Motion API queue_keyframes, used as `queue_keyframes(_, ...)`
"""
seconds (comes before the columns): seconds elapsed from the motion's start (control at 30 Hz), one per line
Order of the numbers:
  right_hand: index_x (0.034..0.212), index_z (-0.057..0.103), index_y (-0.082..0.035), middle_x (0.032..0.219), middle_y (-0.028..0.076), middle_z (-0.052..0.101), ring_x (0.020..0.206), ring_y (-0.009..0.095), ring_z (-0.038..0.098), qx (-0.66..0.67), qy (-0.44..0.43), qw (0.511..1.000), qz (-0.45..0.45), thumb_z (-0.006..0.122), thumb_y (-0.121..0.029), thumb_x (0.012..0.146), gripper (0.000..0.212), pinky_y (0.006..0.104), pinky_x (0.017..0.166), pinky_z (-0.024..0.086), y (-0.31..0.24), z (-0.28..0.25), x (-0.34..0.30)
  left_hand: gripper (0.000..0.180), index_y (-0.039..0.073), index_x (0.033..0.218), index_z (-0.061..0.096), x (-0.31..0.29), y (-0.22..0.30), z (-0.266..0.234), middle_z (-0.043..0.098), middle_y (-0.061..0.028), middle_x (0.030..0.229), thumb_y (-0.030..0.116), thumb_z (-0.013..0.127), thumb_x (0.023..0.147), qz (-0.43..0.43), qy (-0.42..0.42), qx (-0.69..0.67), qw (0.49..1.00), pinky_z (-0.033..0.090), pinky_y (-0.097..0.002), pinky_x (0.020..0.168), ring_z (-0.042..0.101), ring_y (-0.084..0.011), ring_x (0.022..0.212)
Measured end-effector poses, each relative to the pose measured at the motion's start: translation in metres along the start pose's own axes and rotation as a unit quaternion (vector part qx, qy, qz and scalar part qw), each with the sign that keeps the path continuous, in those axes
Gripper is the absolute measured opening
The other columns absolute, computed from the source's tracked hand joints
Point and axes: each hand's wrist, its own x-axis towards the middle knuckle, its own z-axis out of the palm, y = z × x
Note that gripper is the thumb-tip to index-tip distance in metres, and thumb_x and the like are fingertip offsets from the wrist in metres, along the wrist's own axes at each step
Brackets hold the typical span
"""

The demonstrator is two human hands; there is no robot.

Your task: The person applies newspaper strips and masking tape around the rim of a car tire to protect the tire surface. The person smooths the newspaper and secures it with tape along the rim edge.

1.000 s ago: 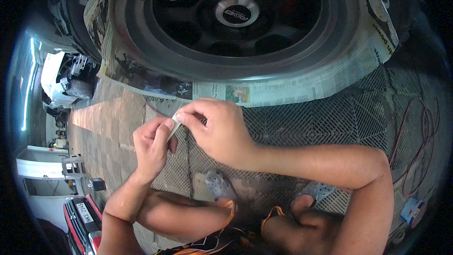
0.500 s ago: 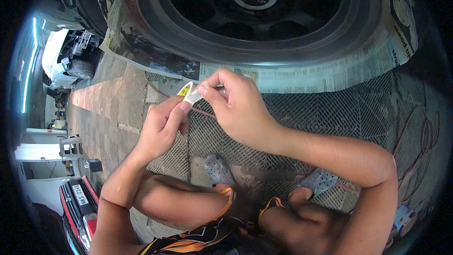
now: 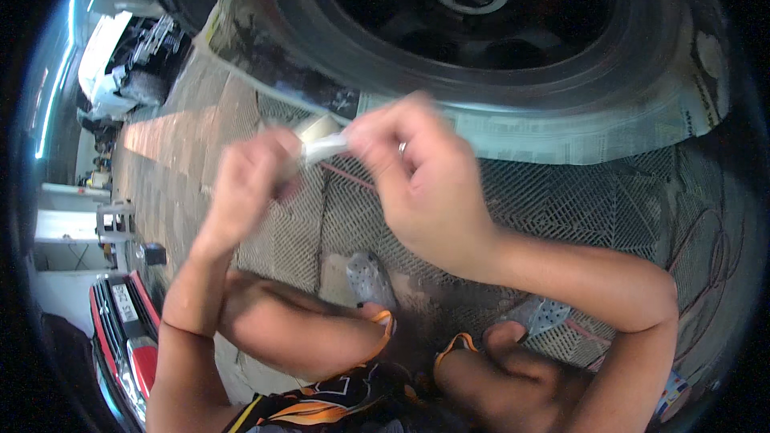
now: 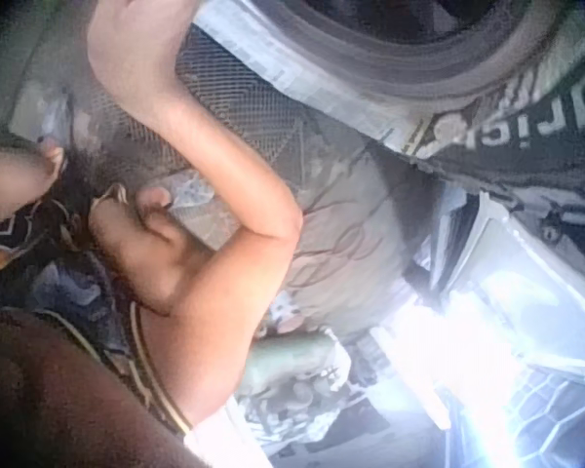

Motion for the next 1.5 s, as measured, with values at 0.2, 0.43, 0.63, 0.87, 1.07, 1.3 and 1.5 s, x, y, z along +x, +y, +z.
queue_keyframes(0.2, 0.115, 0.061, 0.001, 0.109, 0.015, 0.073, 0.105, 0.025, 0.074, 0.001, 0.053, 0.996, 0.074, 0.057, -0.027, 0.109, 0.029, 0.0383, 0.101, 0.057, -0.010, -0.059, 0.020, 0.039, 0.002, 0.103, 0.073, -0.016, -0.087, -0.105, 0.069, -0.0015, 0.073, 0.034, 0.050, 0.107, -0.170, -0.006, 0.055, 0.984, 0.044, -0.0302, 0.060, 0.056, -0.0136, 0.061)
queue_keyframes(0.43, 0.105, 0.068, 0.002, 0.096, 0.006, 0.073, 0.091, 0.009, 0.070, -0.072, -0.036, 0.990, 0.112, 0.072, -0.017, 0.100, 0.020, 0.0225, 0.078, 0.055, 0.010, -0.020, 0.023, 0.025, 0.006, 0.095, 0.071, -0.116, -0.346, -0.046, 0.072, -0.0196, 0.078, 0.030, 0.066, 0.096, -0.146, -0.119, 0.336, 0.923, 0.055, -0.0508, 0.080, 0.071, -0.0370, 0.077)
queue_keyframes(0.63, 0.100, 0.069, 0.005, 0.093, 0.012, 0.077, 0.083, 0.013, 0.074, 0.041, 0.023, 0.999, 0.025, 0.081, -0.011, 0.091, 0.022, 0.0236, 0.075, 0.058, -0.014, 0.000, 0.071, 0.022, 0.006, 0.105, 0.074, -0.187, -0.446, 0.017, 0.073, -0.0167, 0.095, 0.024, 0.068, 0.092, -0.016, -0.081, 0.441, 0.893, 0.055, -0.0527, 0.083, 0.070, -0.0384, 0.092)
queue_keyframes(0.87, 0.096, 0.068, 0.002, 0.092, 0.011, 0.077, 0.085, 0.014, 0.074, 0.104, 0.201, 0.974, -0.020, 0.080, -0.007, 0.088, 0.017, 0.0254, 0.074, 0.059, -0.005, 0.001, 0.112, 0.032, 0.000, 0.118, 0.072, -0.104, -0.291, -0.020, 0.072, -0.0202, 0.116, 0.021, 0.074, 0.093, -0.126, 0.036, 0.173, 0.976, 0.054, -0.0463, 0.094, 0.068, -0.0348, 0.110)
queue_keyframes(1.07, 0.093, 0.072, -0.002, 0.094, 0.012, 0.078, 0.089, 0.017, 0.076, 0.048, 0.200, 0.978, -0.035, 0.078, -0.007, 0.090, 0.008, 0.0276, 0.075, 0.059, -0.027, -0.026, 0.128, 0.049, -0.005, 0.139, 0.056, 0.044, -0.064, -0.003, 0.068, -0.0191, 0.128, 0.029, 0.063, 0.104, 0.122, -0.030, -0.089, 0.988, 0.054, -0.0391, 0.100, 0.069, -0.0281, 0.114)
queue_keyframes(1.3, 0.098, 0.067, 0.009, 0.091, 0.016, 0.073, 0.081, 0.022, 0.071, 0.096, 0.182, 0.978, 0.032, 0.074, -0.002, 0.091, 0.015, 0.0300, 0.068, 0.055, -0.054, -0.036, 0.141, 0.039, -0.001, 0.122, 0.061, 0.148, 0.047, 0.055, 0.069, -0.0160, 0.115, 0.034, 0.054, 0.108, 0.169, 0.120, -0.541, 0.815, 0.054, -0.0393, 0.093, 0.067, -0.0246, 0.107)
queue_keyframes(1.5, 0.100, 0.067, 0.009, 0.092, 0.017, 0.073, 0.078, 0.021, 0.072, 0.107, 0.167, 0.980, 0.027, 0.072, -0.004, 0.093, 0.015, 0.0294, 0.067, 0.056, -0.047, -0.031, 0.155, 0.027, 0.000, 0.120, 0.063, 0.164, 0.049, 0.051, 0.073, -0.0203, 0.105, 0.023, 0.055, 0.107, 0.151, 0.200, -0.570, 0.783, 0.056, -0.0432, 0.093, 0.070, -0.0300, 0.102)
